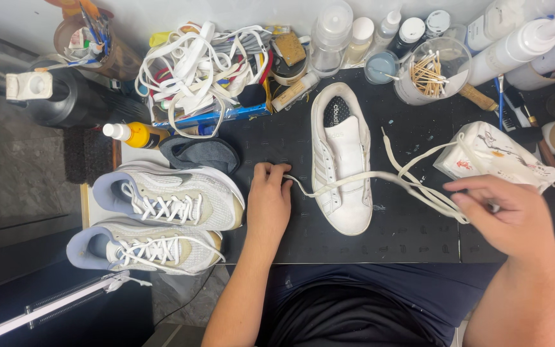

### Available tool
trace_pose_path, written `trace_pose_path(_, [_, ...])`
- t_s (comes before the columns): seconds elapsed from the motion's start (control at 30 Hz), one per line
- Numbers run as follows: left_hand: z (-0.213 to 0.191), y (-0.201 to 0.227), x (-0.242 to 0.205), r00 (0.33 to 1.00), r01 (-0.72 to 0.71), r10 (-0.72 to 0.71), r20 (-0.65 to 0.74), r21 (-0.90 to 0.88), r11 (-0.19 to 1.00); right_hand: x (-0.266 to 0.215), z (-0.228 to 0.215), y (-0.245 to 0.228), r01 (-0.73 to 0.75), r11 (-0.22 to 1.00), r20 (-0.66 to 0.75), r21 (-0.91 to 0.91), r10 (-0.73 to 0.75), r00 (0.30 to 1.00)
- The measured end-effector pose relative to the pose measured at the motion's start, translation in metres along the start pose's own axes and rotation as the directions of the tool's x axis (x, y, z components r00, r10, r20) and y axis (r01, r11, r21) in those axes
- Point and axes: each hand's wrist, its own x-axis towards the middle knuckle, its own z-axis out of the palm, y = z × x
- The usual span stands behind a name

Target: The person laces a pair of white sneakers by threading the laces through the eyelets and tying them. They handle the shoes and laces by hand, adjusting the tension and positioning of the laces throughout the process.

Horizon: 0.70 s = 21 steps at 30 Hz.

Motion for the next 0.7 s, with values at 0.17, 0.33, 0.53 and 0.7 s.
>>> trace_pose_path(0.17, [0.000, -0.003, -0.002, 0.994, -0.096, 0.099, -0.037, 0.072, 0.993, 0.020, 0.039, -0.028, 0.217, 0.968, 0.048, -0.126, -0.213, 0.976])
trace_pose_path(0.33, [-0.017, 0.002, -0.012, 0.999, 0.029, -0.011, 0.050, -0.376, 0.926, 0.024, 0.079, -0.049, 0.429, 0.903, 0.022, -0.028, -0.429, 0.903])
trace_pose_path(0.53, [-0.022, -0.024, -0.016, 1.000, 0.015, 0.010, 0.022, -0.886, 0.464, 0.025, 0.098, -0.022, 0.247, 0.963, 0.115, 0.112, -0.259, 0.959])
trace_pose_path(0.7, [-0.016, -0.038, -0.017, 0.953, 0.234, -0.109, 0.282, -0.917, -0.324, 0.022, 0.085, -0.020, 0.135, 0.991, 0.372, 0.004, -0.127, 0.920])
